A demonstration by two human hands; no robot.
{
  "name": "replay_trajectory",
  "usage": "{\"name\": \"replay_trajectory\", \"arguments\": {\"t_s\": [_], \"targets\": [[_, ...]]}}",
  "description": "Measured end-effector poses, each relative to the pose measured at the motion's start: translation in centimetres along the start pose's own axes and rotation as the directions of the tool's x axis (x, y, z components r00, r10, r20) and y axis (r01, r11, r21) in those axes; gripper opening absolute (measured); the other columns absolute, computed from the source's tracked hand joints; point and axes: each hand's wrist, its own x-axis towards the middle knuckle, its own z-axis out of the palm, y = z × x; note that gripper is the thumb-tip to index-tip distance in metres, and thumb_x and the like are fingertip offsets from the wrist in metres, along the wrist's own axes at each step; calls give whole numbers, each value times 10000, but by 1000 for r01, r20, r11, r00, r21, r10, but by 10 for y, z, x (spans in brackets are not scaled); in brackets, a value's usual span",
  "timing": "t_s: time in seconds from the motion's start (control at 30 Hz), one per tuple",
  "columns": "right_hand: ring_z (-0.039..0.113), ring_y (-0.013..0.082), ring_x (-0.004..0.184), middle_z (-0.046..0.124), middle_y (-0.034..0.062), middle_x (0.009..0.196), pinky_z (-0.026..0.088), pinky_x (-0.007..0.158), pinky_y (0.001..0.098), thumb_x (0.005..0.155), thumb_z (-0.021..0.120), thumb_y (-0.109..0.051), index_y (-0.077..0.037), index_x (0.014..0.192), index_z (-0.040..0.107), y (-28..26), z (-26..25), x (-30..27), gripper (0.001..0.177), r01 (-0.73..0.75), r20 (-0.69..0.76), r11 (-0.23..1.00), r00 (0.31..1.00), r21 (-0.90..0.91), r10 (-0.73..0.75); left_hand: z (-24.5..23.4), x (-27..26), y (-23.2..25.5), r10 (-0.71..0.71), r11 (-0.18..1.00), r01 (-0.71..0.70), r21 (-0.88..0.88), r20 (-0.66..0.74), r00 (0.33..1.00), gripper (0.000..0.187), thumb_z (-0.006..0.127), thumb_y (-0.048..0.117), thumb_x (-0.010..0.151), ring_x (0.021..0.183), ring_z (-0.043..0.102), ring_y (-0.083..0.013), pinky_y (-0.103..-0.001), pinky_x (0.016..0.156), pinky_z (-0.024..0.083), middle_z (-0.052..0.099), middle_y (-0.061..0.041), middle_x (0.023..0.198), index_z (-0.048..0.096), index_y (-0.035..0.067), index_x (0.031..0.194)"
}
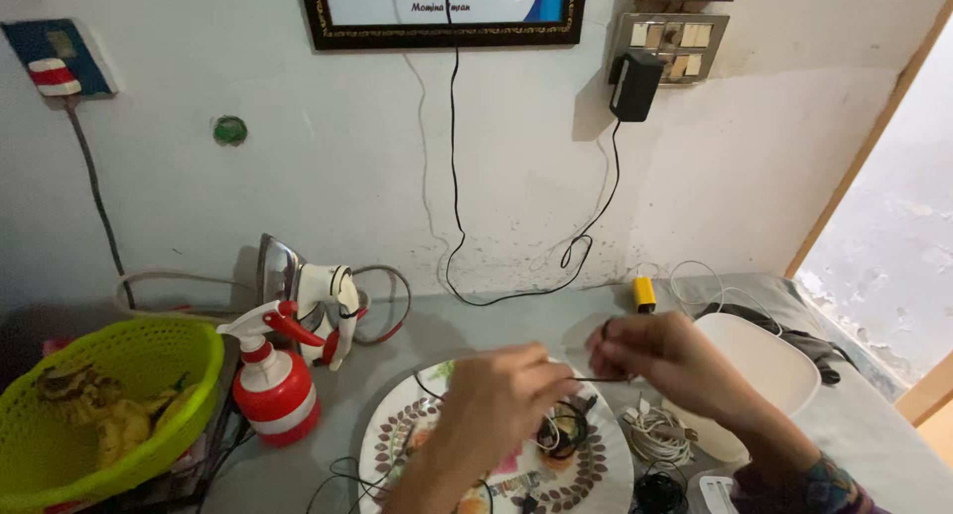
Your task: The person untangles and coils black cables on a floral-patterned plate placed on a table. They repeatedly separate tangled sections, wrap the cables into neat loops, and place the coiled bundles on the table beside the plate. The workspace includes a green basket, a red spray bottle, and a white container.
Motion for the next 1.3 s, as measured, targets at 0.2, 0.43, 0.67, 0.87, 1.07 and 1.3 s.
{"name": "replay_trajectory", "arguments": {"t_s": [0.2,0.43,0.67,0.87,1.07,1.3], "targets": [[650,122,774,708,31,791,547,754,289,1028,517,-225,5,949,703,-17,17,-22,306,-32,351,996,936,88,-1,-35,11,0,77,996,-82,-29,-152,985,163,817,277,828,618,650,-163,-323,521,491,707,-8,722,798,115,837],[479,130,710,533,26,764,426,680,273,1060,483,-246,29,991,601,-27,25,-32,307,-157,334,850,942,503,-24,-22,7,-14,-231,893,149,-424,-148,962,148,805,212,862,574,538,-99,-278,492,403,689,-37,691,836,92,943],[635,207,816,666,154,939,532,735,319,1118,510,-187,45,1089,583,-26,31,-18,245,-135,266,493,941,860,-207,23,-2,-17,-408,768,281,-575,-102,907,210,717,199,949,575,613,-60,-247,490,454,751,-44,735,789,58,1087],[732,230,1066,743,184,1145,556,954,361,995,559,-159,101,1081,624,-37,39,6,281,130,-261,615,957,778,128,16,-21,-5,-24,998,17,-55,-123,992,259,616,187,1033,608,688,-266,-374,527,525,731,-147,780,718,5,1187],[766,177,1018,797,137,1046,587,890,355,923,649,-114,87,1037,698,-34,69,15,237,220,-456,940,886,260,-81,-14,-15,5,-69,974,37,224,137,988,188,640,177,975,607,713,-264,-410,544,542,724,-102,735,734,46,879],[656,168,707,775,82,786,562,664,320,963,588,-203,16,1009,727,-45,72,-9,263,71,-54,973,995,-219,-85,-58,-3,12,-106,990,95,109,102,989,231,760,318,862,674,706,-309,-422,598,531,740,-78,760,776,93,810]]}}
